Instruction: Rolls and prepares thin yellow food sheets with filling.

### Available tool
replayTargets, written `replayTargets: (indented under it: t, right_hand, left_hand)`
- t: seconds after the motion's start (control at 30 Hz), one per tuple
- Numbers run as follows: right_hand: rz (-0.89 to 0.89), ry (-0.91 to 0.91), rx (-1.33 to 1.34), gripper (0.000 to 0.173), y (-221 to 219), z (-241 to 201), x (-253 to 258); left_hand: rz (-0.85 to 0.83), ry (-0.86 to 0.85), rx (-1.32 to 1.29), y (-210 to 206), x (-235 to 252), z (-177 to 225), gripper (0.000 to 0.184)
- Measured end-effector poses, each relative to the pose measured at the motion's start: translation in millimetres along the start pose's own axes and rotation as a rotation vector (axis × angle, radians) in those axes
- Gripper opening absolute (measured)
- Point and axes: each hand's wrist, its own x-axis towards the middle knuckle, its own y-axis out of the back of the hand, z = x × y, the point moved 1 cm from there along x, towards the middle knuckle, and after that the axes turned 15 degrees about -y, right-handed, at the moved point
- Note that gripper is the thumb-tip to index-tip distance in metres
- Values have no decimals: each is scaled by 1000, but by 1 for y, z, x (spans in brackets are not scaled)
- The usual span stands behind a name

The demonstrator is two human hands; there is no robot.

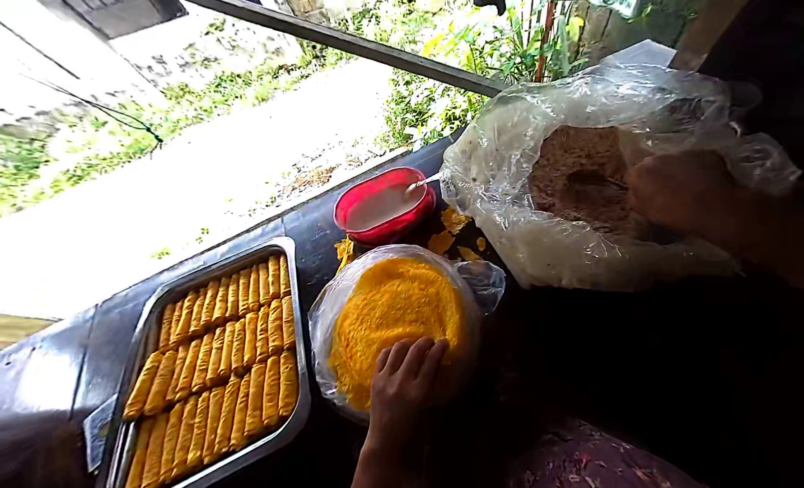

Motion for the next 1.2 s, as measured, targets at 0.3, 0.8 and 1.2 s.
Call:
replayTargets:
  t: [0.3,0.8,1.2]
  right_hand:
    - [152,-4,229,25,20,17,69]
    - [175,-10,237,35,-6,22,74]
    - [139,10,146,29,-13,26,65]
  left_hand:
    - [-60,102,-57,9,-16,-6,26]
    - [-18,132,-79,5,-21,-5,25]
    - [-1,146,-67,4,-26,-1,25]
